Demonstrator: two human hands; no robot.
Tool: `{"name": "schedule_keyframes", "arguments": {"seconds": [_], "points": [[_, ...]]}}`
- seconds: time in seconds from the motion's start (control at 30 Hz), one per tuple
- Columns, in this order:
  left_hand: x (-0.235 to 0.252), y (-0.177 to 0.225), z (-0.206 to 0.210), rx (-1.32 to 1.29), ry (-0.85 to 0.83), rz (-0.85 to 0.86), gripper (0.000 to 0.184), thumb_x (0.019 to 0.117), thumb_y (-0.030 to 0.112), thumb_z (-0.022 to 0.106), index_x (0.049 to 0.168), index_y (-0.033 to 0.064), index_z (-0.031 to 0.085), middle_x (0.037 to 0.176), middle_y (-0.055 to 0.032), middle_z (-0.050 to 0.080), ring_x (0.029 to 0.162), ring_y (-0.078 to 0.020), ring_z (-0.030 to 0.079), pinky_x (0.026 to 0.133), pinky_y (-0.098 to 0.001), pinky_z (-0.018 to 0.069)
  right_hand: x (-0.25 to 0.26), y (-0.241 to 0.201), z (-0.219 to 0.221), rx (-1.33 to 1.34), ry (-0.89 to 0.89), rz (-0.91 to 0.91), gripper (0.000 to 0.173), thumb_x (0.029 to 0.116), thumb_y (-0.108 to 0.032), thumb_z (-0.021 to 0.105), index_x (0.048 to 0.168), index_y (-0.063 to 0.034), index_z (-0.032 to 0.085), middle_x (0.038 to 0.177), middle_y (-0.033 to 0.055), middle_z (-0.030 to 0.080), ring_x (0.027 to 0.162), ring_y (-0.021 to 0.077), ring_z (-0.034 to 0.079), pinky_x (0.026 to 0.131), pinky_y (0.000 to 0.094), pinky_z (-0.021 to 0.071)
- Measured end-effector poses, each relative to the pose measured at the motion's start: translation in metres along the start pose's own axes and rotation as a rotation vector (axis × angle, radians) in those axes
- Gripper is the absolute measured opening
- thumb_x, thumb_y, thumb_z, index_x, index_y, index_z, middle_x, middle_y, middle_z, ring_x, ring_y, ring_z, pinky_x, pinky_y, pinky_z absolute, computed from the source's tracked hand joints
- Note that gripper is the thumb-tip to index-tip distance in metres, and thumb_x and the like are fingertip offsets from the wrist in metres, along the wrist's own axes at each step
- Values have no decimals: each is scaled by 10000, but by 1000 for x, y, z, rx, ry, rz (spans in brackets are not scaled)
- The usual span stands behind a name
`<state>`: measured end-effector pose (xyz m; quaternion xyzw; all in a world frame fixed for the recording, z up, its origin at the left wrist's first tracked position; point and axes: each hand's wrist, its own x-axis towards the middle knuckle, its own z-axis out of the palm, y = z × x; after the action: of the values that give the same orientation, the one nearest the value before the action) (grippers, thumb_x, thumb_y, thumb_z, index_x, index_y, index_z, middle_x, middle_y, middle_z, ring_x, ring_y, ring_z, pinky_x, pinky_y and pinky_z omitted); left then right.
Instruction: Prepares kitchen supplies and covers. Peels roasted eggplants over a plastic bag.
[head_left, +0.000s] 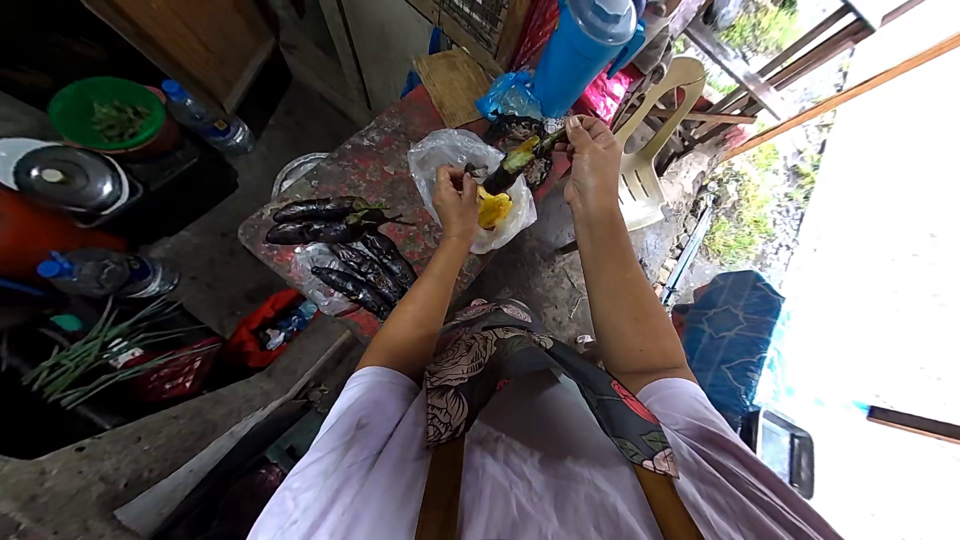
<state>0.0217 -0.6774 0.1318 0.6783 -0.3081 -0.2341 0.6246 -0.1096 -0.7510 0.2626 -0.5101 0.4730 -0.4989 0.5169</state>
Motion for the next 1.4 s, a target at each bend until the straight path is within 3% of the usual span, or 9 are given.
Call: {"name": "schedule_keyframes", "arguments": {"seconds": [0.07, 0.13, 0.23, 0.37, 0.6, 0.8, 1.07, 1.2, 1.4], "points": [[4, -3, -6, 136, -52, -77, 202, 989, 81, 585, 1124, -70, 582, 965, -180, 665, 819, -220, 658, 790, -381, 552, 1, -2, -3, -26, -11, -5, 89, 1038, -34, 547, 1020, 6, 625, 847, 14, 619, 738, 54, 616, 719, 206, 544], [7, -5, -10, 280, -159, -120, 231, 998, 103, 598, 1152, -69, 610, 1046, -216, 689, 944, -296, 688, 890, -462, 546, 4, -2, -6, -86, -57, -25, 90, 1032, -33, 554, 1036, 8, 634, 866, 17, 627, 768, 53, 625, 742, 213, 547], [11, -7, -11, 436, -273, -86, 213, 986, 73, 593, 1134, -75, 628, 1080, -244, 687, 1035, -372, 677, 950, -537, 519, 7, 0, -12, -243, -191, -113, 115, 1021, -39, 562, 1066, 22, 648, 943, 41, 647, 851, 49, 625, 803, 227, 535], [13, 10, -13, 496, -374, -31, 346, 954, -45, 541, 1290, -33, 621, 1254, -247, 647, 1176, -395, 626, 1035, -541, 482, 9, -2, -16, -484, -308, -235, 171, 1026, -48, 550, 1110, 47, 665, 1018, 97, 676, 911, 65, 633, 850, 241, 525], [10, 36, -8, 15, -262, 170, 279, 1009, 39, 568, 1275, -39, 593, 1158, -172, 689, 1035, -194, 693, 901, -333, 564, 9, 9, -17, -556, -319, -389, 208, 1022, -21, 518, 1118, 35, 693, 1060, 131, 709, 989, 141, 654, 907, 306, 514], [5, 40, -4, -21, -246, 286, 282, 974, 31, 633, 1247, -36, 613, 1090, -152, 736, 1004, -195, 713, 882, -330, 564, 14, 20, -18, -401, -293, -400, 220, 1041, -5, 473, 1144, 58, 656, 1044, 105, 709, 977, 83, 663, 896, 242, 536], [-8, 53, 10, -133, -272, 259, 370, 958, 20, 666, 1306, -56, 568, 1061, -149, 740, 912, -184, 731, 785, -323, 605, 10, 22, -15, -411, -263, -306, 209, 1047, -31, 495, 1150, 47, 659, 1049, 94, 706, 964, 76, 666, 884, 239, 541], [-9, 57, 16, -99, -263, 291, 399, 945, 26, 690, 1317, -62, 573, 1058, -157, 749, 937, -190, 738, 851, -315, 591, 8, 22, -13, -422, -249, -327, 203, 1045, -27, 500, 1143, 44, 663, 1031, 91, 708, 932, 63, 659, 848, 222, 535], [-9, 55, 19, -66, -200, 311, 379, 947, 9, 674, 1307, -60, 580, 1032, -151, 749, 924, -181, 732, 842, -295, 583, 4, 20, -6, -421, -231, -312, 199, 1038, -28, 510, 1139, 44, 666, 1024, 91, 715, 920, 68, 665, 848, 229, 537]]}}
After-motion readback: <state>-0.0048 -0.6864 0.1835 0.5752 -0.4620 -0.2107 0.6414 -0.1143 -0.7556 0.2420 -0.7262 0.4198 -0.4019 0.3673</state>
